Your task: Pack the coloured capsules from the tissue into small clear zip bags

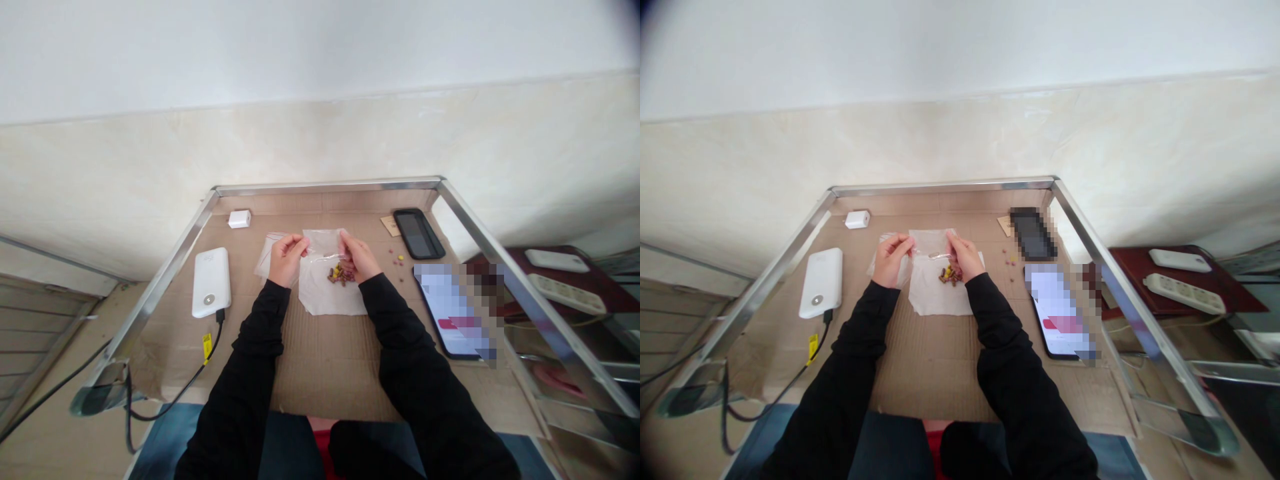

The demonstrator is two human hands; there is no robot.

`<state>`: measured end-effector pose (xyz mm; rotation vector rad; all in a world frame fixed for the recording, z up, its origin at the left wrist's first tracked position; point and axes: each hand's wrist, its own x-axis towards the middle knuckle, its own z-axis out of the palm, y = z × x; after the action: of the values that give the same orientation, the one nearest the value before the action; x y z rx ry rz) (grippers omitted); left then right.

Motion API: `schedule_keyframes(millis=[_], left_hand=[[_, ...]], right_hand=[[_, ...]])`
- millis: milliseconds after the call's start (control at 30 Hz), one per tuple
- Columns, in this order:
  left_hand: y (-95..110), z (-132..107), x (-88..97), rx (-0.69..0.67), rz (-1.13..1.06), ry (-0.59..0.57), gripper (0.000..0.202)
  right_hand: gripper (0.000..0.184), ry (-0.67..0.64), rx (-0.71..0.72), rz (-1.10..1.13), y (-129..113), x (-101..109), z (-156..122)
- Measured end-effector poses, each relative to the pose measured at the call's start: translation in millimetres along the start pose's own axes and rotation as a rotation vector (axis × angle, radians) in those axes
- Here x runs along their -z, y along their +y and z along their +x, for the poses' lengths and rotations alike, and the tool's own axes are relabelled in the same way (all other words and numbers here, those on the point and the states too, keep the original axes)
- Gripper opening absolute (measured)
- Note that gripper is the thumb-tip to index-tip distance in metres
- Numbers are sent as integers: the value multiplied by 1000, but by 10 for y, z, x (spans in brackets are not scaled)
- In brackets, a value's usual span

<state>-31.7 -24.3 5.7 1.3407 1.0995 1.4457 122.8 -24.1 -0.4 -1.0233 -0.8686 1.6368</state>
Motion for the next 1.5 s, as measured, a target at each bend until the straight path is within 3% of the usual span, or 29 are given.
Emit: schedule_keyframes(millis=[167,433,633,833,1000,1167,1267,1367,1500], left_hand=[[28,-2,-4,-5,-14,19,17],[44,-13,-17,-15,5,44,15],[-22,-12,-16,-5,-105,-12,19],[3,-46,-20,72,-214,-161,45],[56,-60,-10,71,-194,-234,47],[10,-40,-8,76,-203,-202,44],[-54,-16,-4,97,-200,-134,43],[-97,5,6,105,-183,-57,30],[-84,12,8,90,-144,-21,12]], right_hand=[[44,-14,-19,26,-40,37,2],[39,138,-15,98,-92,51,9],[35,-4,-67,79,-44,44,25],[34,-102,-169,244,-28,81,49],[39,-122,-88,413,-52,142,36],[33,-4,-97,339,-58,83,27],[30,88,-12,176,-44,21,11],[34,67,26,60,-29,-20,-11],[39,54,-4,64,-34,-27,-18]])
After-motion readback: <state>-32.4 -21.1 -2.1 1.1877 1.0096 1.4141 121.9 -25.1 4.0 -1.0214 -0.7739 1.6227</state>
